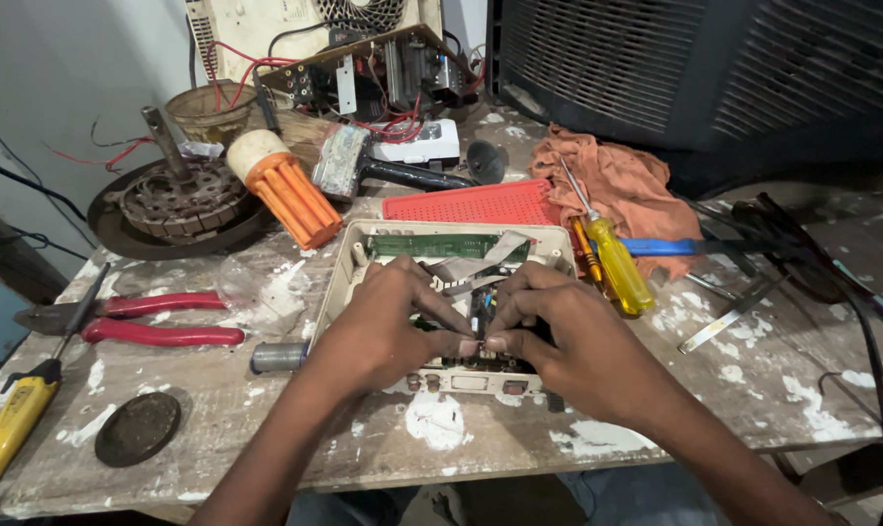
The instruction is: The person works on the internal circuit board of an open fiber modem on a cluttered workbench, fitting a component by hand. They then place the red perforated top cover onto the case, press it down along the edges, and turn the closed unit over on the bench.
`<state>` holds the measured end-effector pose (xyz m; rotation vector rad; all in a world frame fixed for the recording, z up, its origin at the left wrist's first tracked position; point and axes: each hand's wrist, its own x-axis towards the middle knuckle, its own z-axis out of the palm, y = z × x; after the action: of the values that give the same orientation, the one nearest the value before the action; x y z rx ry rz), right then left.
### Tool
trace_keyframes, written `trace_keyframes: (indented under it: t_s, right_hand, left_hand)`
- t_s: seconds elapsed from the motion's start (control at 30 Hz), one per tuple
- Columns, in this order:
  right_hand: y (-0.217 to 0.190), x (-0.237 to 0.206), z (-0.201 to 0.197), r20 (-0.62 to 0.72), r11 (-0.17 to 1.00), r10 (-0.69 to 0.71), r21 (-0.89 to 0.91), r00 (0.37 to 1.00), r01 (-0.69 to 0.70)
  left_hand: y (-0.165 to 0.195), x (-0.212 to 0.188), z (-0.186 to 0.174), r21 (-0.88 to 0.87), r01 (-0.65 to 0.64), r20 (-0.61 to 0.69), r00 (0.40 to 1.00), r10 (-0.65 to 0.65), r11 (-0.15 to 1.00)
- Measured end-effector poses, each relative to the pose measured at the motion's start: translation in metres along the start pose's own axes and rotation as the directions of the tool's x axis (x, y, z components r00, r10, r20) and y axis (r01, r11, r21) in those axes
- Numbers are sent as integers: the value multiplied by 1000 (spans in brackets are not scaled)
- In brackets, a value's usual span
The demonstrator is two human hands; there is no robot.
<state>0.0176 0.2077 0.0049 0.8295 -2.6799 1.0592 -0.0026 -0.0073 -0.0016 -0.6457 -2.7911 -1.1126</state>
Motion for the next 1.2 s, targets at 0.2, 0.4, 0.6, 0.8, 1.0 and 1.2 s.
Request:
trace_keyframes:
  t_s: [0.2,0.4,0.6,0.8,1.0,1.2]
  right_hand:
    - [2,1,-4,11,998,-70,-8,998,70]
    - [2,-2,-7,14,994,-100,34,995,100]
    - [4,-1,-12,45,983,-169,87,985,165]
    - [5,-1,-14,48,983,-179,50,983,176]
    - [3,0,-16,50,971,-238,23,970,237]
    - [6,7,-25,175,937,-322,-79,930,340]
  left_hand:
    - [-4,-1,-3,-55,1,-11,1000,-1,998]
    - [-3,-3,-4,-61,-15,-26,1000,13,998]
    - [5,-6,-4,-65,51,-29,998,-53,997]
    - [17,-9,-3,-3,120,-40,992,-121,993]
    - [19,-13,-6,53,76,-19,997,-75,996]
    - [13,-19,-8,46,-80,-17,997,81,996]
